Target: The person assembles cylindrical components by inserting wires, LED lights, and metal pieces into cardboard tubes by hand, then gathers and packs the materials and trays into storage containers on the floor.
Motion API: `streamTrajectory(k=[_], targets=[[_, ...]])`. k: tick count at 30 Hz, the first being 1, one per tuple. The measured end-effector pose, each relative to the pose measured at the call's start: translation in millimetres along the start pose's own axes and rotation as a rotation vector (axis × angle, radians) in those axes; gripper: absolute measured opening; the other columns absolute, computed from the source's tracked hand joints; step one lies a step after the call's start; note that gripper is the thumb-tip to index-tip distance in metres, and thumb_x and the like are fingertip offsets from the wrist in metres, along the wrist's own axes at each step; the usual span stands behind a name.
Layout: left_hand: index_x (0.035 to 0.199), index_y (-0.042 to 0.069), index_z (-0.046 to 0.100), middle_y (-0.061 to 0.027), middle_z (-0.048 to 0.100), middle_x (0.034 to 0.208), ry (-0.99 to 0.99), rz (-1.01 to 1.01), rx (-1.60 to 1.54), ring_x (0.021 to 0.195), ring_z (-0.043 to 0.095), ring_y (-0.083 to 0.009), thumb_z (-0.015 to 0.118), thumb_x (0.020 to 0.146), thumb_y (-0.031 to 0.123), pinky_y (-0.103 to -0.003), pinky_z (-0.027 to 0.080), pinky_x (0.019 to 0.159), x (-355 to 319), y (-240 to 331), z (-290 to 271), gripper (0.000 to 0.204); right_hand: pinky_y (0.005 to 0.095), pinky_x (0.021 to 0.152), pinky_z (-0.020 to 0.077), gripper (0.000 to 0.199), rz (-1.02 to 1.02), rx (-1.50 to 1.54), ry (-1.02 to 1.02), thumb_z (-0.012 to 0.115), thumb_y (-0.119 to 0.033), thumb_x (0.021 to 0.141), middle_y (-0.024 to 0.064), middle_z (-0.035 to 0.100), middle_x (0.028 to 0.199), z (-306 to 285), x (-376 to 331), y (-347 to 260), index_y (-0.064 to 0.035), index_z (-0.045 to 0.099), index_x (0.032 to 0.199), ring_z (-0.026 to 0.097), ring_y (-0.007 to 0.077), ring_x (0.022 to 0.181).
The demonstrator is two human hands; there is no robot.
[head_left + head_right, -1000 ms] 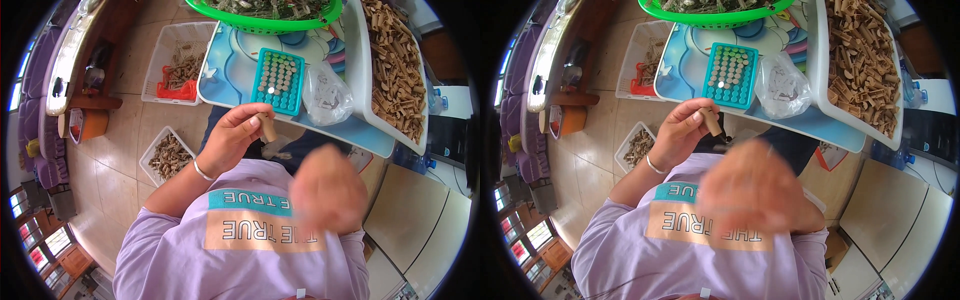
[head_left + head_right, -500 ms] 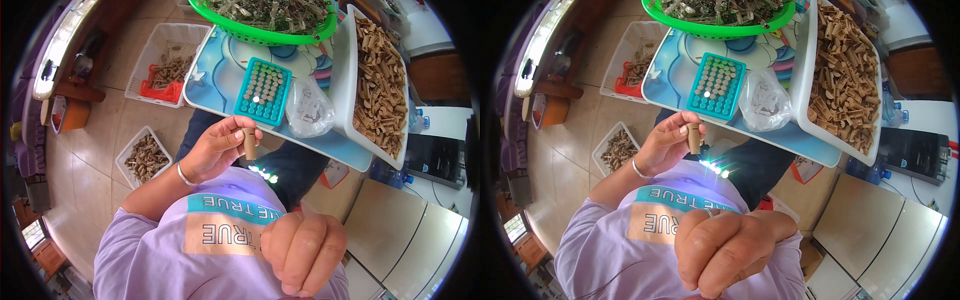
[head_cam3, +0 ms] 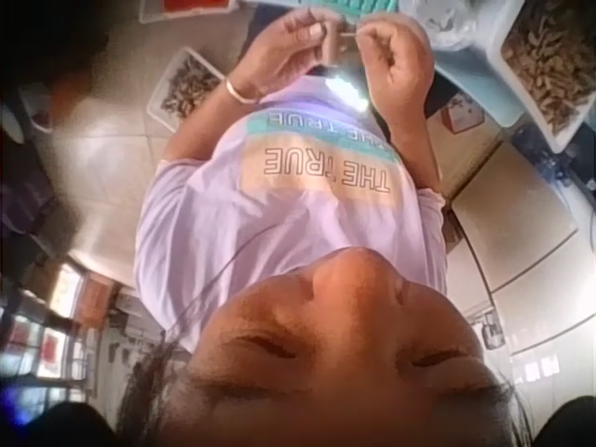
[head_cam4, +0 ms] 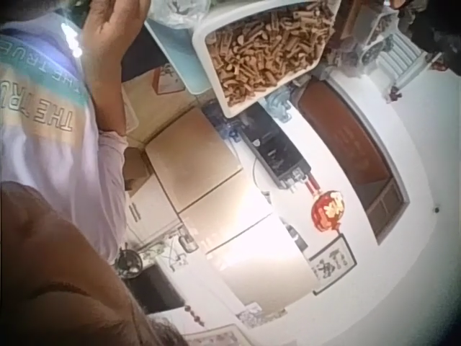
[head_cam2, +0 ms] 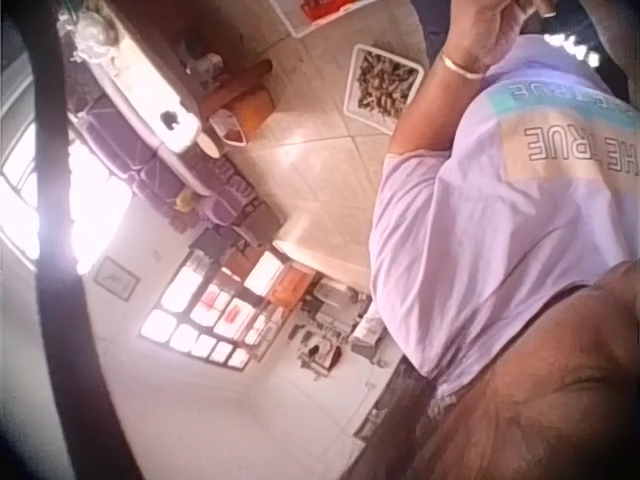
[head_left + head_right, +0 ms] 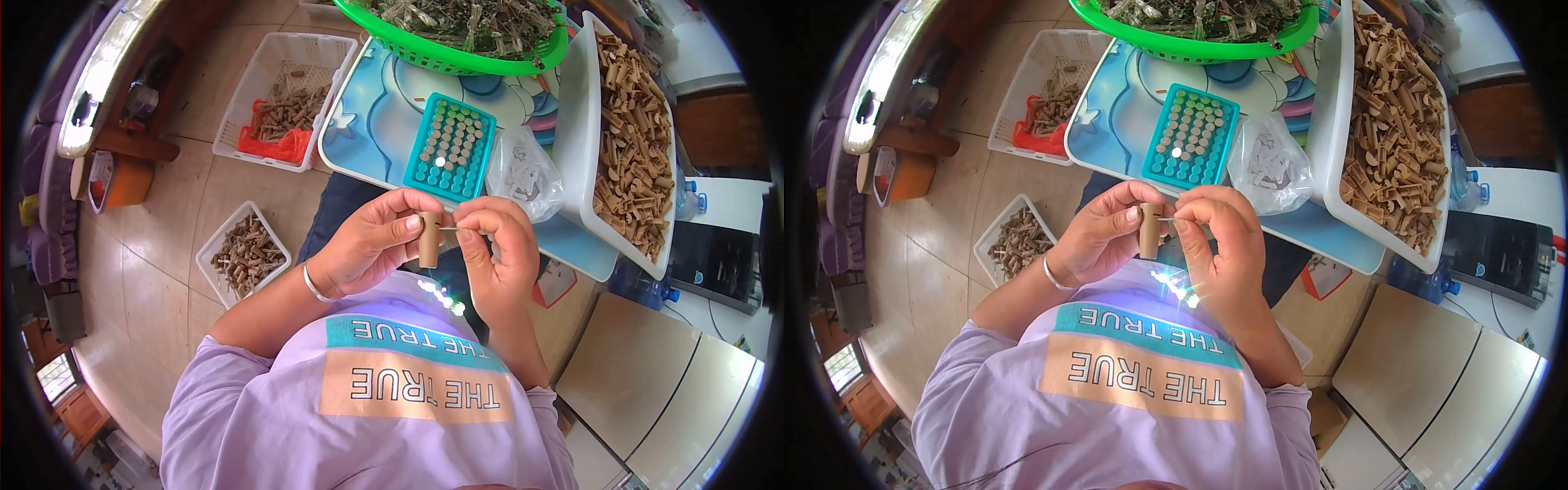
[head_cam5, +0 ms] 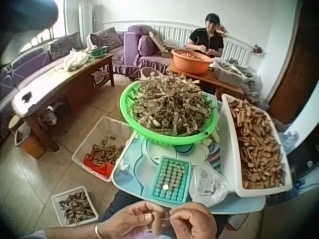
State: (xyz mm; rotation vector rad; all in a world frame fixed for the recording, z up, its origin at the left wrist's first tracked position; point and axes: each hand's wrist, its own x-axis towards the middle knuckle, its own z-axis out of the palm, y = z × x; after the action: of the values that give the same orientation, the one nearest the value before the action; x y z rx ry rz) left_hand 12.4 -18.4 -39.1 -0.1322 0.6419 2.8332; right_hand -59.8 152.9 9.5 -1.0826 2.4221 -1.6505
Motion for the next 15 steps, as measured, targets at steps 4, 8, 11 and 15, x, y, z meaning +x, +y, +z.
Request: streamTrajectory(k=[4, 8, 11, 15], targets=[[0.117, 0.002, 0.054, -0.0148, 0.060, 0.119, 0.004, 0.007, 0.007, 0.113, 0.059, -0.0243, 0.061, 0.095, 0.017, -0.036, 0.048, 0.097, -0.9, 2.5, 0.7, 0.028, 0.0326, 0.075, 0.0496, 0.008, 0.036, 0.078, 0.026, 0.066, -0.005, 0.086, 0.0113, 0.064, 0.095, 4.5, -0.3, 1.8, -0.0027, 0.060, 0.089, 0.062, 0.0240, 0.085], [0.118, 0.002, 0.054, -0.0146, 0.060, 0.119, 0.003, -0.005, -0.005, 0.112, 0.059, -0.0240, 0.061, 0.095, 0.017, -0.037, 0.048, 0.098, -2.9, 4.6, -2.3, 0.028, 0.0329, 0.073, 0.0502, 0.012, -0.082, -0.057, 0.014, 0.067, 0.000, 0.079, 0.0109, 0.064, 0.095, 5.1, 2.2, 4.0, -0.0030, 0.059, 0.088, 0.062, 0.0243, 0.084], [0.117, 0.004, 0.054, -0.0147, 0.060, 0.119, -0.012, 0.022, -0.022, 0.111, 0.060, -0.0241, 0.060, 0.095, 0.017, -0.037, 0.048, 0.098, -2.5, 4.8, -0.8, 0.026, 0.0330, 0.073, 0.0503, 0.016, -0.110, -0.114, 0.024, 0.068, 0.003, 0.075, 0.0111, 0.064, 0.095, 7.7, 0.9, 3.2, -0.0031, 0.059, 0.087, 0.062, 0.0246, 0.084], [0.116, 0.007, 0.055, -0.0142, 0.060, 0.120, -0.017, 0.019, -0.016, 0.111, 0.061, -0.0252, 0.059, 0.096, 0.017, -0.039, 0.049, 0.098, -3.1, 4.4, -1.4, 0.023, 0.0326, 0.073, 0.0501, 0.019, -0.086, -0.038, 0.085, 0.068, 0.005, 0.072, 0.0109, 0.063, 0.097, 8.4, -2.6, 8.0, -0.0032, 0.059, 0.086, 0.062, 0.0247, 0.083]])
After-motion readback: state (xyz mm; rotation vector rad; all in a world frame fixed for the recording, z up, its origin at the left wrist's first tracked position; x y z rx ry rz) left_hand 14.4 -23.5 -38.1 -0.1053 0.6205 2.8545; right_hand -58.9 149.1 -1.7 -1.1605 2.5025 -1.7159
